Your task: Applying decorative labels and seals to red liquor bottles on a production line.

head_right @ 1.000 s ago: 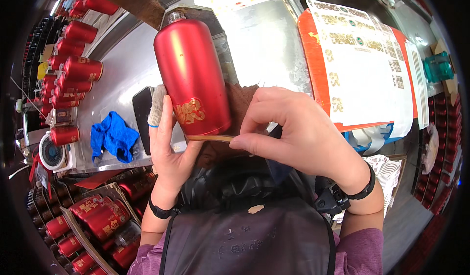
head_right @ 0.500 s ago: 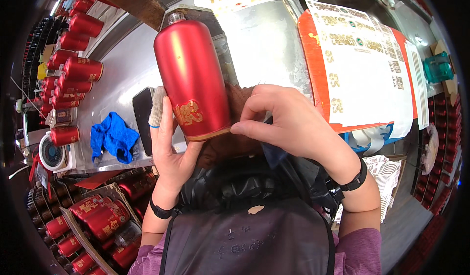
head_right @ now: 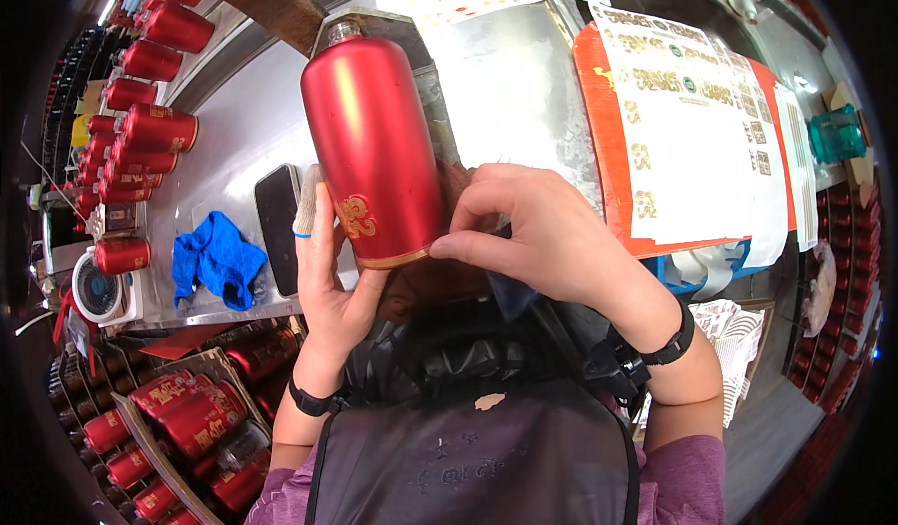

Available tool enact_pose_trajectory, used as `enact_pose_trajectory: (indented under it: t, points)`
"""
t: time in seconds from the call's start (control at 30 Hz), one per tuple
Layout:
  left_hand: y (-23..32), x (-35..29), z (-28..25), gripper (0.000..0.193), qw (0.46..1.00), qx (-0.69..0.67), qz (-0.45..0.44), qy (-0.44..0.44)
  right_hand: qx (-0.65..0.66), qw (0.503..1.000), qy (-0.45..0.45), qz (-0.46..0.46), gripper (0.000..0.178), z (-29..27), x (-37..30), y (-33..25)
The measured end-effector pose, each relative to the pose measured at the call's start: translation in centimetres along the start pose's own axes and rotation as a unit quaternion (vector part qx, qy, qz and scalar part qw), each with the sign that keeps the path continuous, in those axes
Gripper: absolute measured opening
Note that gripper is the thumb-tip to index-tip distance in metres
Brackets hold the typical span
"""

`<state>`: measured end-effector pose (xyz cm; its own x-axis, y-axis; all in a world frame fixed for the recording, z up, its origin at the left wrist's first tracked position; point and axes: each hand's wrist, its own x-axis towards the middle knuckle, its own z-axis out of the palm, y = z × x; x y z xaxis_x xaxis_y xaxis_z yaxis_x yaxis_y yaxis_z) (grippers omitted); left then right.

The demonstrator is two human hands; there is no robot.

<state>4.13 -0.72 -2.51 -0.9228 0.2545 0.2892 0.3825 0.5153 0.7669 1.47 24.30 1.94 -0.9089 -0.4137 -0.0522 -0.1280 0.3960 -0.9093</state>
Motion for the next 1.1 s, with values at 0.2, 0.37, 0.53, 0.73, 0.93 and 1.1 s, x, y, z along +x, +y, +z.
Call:
enact_pose_trajectory:
  t: [0.2,0.37,0.53,0.73,0.93,1.1]
  points:
    - [-0.1,-0.2,-0.1,0.084,1.000,0.019,0.000,0.002,0.003,1.000,0.005,0.005,0.014,0.0,-0.2,-0.3]
    - [0.7,-0.1,-0.3,0.080,0.999,0.046,0.002,-0.007,0.009,1.000,-0.001,0.021,0.014,0.2,0.1,0.1]
    - [1.4,-2.6,-1.3,0.043,0.981,0.146,0.123,0.036,0.015,1.000,-0.005,0.016,0.015,0.3,0.4,0.5]
    - [1.9,-1.7,-1.4,0.031,0.946,0.206,0.250,0.013,-0.003,0.999,-0.017,0.034,0.016,0.1,0.5,0.3]
    - [2.3,0.4,0.2,0.035,0.915,0.223,0.336,0.002,-0.013,1.000,-0.007,-0.004,0.018,0.3,0.5,0.8]
    - [4.0,1.5,-0.4,0.052,0.955,0.224,0.194,0.002,-0.023,1.000,-0.009,-0.013,0.018,0.2,0.4,0.5]
